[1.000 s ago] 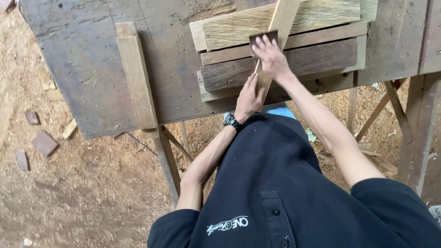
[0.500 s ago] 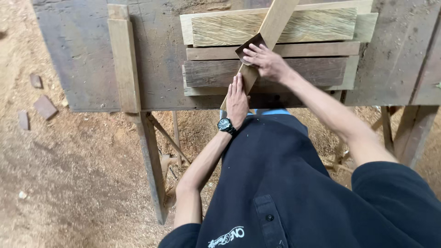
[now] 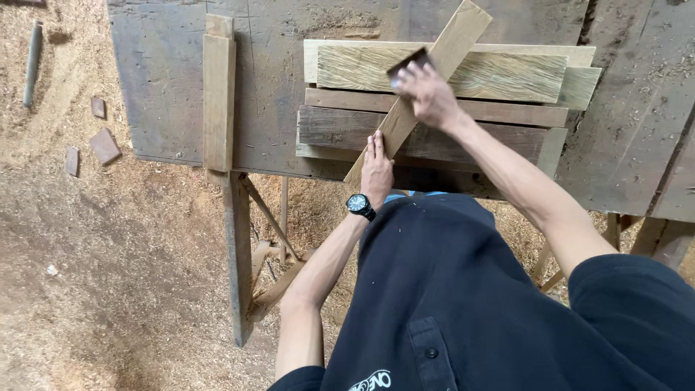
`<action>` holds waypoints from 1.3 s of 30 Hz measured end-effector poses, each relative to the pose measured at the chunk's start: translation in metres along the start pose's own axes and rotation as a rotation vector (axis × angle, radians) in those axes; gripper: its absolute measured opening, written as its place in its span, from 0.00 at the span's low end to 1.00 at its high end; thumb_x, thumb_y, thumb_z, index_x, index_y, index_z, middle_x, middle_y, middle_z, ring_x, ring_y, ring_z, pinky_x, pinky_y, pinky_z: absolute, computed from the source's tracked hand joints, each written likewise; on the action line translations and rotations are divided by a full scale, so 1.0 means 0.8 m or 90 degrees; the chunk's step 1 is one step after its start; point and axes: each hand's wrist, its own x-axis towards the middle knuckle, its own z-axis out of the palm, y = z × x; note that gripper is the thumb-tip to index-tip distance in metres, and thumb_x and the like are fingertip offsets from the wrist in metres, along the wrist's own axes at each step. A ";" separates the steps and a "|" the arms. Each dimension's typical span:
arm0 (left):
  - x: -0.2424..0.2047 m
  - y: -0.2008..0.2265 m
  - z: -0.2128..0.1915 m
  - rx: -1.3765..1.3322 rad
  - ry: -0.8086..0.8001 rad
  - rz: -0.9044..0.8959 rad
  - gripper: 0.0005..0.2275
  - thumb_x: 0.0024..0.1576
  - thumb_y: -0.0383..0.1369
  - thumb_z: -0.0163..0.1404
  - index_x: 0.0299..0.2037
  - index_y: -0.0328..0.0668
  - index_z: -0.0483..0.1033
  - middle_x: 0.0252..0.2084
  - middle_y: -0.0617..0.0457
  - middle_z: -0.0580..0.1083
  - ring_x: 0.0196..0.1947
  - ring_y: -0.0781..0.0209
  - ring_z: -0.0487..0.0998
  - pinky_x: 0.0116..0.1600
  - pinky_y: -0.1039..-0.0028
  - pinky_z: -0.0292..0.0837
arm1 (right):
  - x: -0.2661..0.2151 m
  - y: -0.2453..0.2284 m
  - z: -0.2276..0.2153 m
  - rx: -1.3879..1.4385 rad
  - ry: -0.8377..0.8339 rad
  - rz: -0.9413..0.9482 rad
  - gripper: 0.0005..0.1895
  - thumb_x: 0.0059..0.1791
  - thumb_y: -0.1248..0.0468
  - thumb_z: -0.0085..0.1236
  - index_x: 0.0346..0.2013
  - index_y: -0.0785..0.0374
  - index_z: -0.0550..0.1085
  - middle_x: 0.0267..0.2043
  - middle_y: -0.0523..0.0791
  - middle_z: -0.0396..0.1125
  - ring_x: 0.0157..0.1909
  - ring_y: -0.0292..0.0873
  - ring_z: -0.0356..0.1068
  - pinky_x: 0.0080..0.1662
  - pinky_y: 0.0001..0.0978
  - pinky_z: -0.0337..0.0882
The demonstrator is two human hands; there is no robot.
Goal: The person sands several wood planks using a piece of sandpaper, handling one plank at a time to smooth different sides and edges on a wooden workbench.
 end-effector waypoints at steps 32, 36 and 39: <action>0.043 0.053 -0.004 0.384 -0.308 -0.010 0.24 0.53 0.35 0.52 0.51 0.12 0.74 0.68 0.10 0.52 0.66 0.11 0.58 0.65 0.50 0.68 | 0.086 0.098 -0.138 0.798 0.340 0.358 0.21 0.58 0.57 0.46 0.65 0.62 0.69 0.65 0.49 0.68 0.64 0.44 0.68 0.64 0.42 0.68; 0.056 0.054 0.016 0.253 -0.271 -0.089 0.28 0.57 0.42 0.50 0.48 0.09 0.74 0.65 0.06 0.53 0.63 0.10 0.59 0.61 0.47 0.69 | 0.062 0.028 -0.211 1.171 0.375 0.263 0.31 0.60 0.48 0.46 0.71 0.65 0.59 0.61 0.49 0.68 0.57 0.42 0.73 0.58 0.35 0.77; 0.061 0.053 0.019 0.171 -0.266 -0.124 0.29 0.59 0.46 0.49 0.44 0.11 0.77 0.63 0.04 0.54 0.61 0.11 0.61 0.59 0.47 0.70 | 0.045 0.005 -0.238 1.149 0.378 0.263 0.30 0.57 0.49 0.47 0.70 0.59 0.59 0.62 0.47 0.67 0.59 0.41 0.73 0.59 0.33 0.78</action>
